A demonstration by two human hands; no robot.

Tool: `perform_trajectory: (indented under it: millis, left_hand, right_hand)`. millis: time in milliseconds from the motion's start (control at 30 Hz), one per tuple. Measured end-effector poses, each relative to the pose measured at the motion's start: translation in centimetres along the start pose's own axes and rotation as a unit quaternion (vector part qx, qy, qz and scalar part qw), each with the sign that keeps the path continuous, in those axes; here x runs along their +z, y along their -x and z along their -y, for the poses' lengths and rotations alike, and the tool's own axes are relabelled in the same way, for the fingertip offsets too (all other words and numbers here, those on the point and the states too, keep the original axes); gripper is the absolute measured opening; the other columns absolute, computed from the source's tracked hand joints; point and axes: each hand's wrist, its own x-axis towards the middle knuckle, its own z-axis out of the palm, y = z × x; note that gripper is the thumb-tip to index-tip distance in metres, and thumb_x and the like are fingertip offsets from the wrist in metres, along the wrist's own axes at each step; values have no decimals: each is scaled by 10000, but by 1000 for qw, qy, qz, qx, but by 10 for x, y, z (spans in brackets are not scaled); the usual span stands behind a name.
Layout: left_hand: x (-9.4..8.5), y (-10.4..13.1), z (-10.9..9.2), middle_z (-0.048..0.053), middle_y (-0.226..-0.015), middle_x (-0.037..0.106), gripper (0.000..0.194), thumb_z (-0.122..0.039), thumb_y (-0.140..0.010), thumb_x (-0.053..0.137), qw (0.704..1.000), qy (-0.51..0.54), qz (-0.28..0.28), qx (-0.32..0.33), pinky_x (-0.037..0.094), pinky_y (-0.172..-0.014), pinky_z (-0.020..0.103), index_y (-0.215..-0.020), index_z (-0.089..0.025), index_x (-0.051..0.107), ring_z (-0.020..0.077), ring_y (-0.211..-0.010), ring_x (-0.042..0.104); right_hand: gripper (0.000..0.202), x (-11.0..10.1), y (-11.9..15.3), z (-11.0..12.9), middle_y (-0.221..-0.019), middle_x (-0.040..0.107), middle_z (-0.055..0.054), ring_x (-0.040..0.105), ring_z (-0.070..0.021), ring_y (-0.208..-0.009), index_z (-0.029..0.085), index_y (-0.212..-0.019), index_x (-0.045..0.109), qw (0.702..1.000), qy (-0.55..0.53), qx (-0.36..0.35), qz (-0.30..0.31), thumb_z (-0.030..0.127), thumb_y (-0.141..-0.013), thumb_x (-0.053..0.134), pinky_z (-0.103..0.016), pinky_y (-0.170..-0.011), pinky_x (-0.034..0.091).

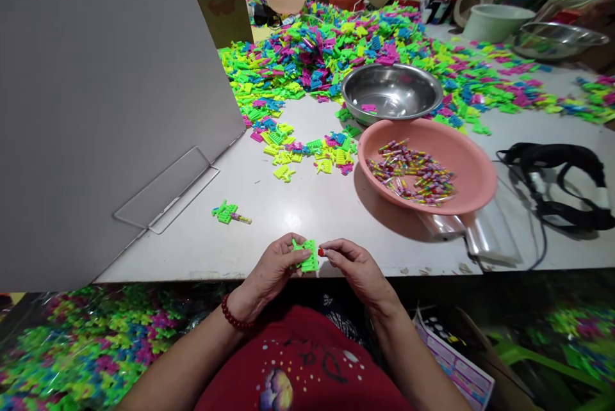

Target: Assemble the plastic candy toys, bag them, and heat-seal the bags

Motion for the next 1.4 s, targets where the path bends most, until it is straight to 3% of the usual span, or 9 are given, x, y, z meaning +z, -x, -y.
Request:
perform_trajectory:
  millis: [533,733,967,1067,1167,1233,1300,1367,1400]
  left_hand:
    - [12,9,-7,-19,-703,608,355,-344,-700,823,995,-95,12,32,456,-428,167,-878,-178,564,105,-566,557]
    - [22,22,-18,-23,-738,553,262,-346,-765,731,965,-243,-60,79,443,-430,175,-891,-206,549,123,-601,541]
    - [6,6,-8,-40,-759,518,289,-406,-787,680,954,-284,-45,82,407,-505,204,-944,-230,515,122,-616,494]
    - [-18,-11,-15,-52,-696,487,318,-490,-810,615,939,-327,-67,80,383,-538,226,-945,-229,492,134,-607,467]
    - [-52,-27,-44,-34,-685,509,300,-505,-827,543,869,-457,-154,110,403,-616,278,-922,-222,510,176,-655,501]
    - [-71,-35,-70,16,-746,570,249,-444,-830,524,770,-591,-211,121,425,-711,345,-901,-207,551,229,-745,541]
    - [-81,-44,-92,97,-906,630,214,-364,-824,519,674,-678,-256,145,420,-841,415,-903,-179,593,293,-920,559]
    - [-79,-59,-105,156,-1059,636,205,-304,-833,505,649,-688,-280,162,390,-941,430,-909,-150,618,319,-1066,539]
    - [-75,-69,-108,162,-1077,639,203,-289,-846,493,664,-674,-282,157,388,-955,414,-905,-145,624,309,-1082,544]
  right_hand:
    - [273,13,8,6,-736,616,17,525,-112,-679,197,-801,690,984,-158,63,49,393,-706,855,-237,-674,416]
    - [246,13,11,4,-780,630,11,533,-130,-711,206,-861,659,999,-26,5,39,431,-824,751,-245,-667,397]
    - [239,20,-2,-7,-807,628,-6,567,-174,-745,223,-866,639,988,145,-59,2,461,-886,650,-295,-683,451]
    - [213,0,-16,9,-1030,677,-81,591,-248,-1003,233,-1006,692,920,320,-220,-53,410,-912,621,-386,-876,481]
    - [240,-47,-33,55,-1138,671,-122,578,-255,-1099,199,-1090,692,801,469,-341,-149,337,-945,558,-412,-986,443]
    - [249,-85,-48,93,-1069,696,-119,608,-244,-1036,181,-1035,703,737,578,-292,-196,284,-970,485,-376,-944,453]
    - [281,-119,-65,125,-1079,701,-146,620,-252,-1028,154,-1066,703,664,702,-130,-220,227,-963,452,-343,-898,446]
    - [264,-141,-85,145,-1010,714,-190,650,-277,-965,110,-1048,721,616,762,18,-198,166,-899,509,-322,-805,442]
    - [247,-148,-94,150,-951,719,-204,664,-283,-913,89,-999,736,607,771,63,-180,132,-858,538,-312,-753,435]
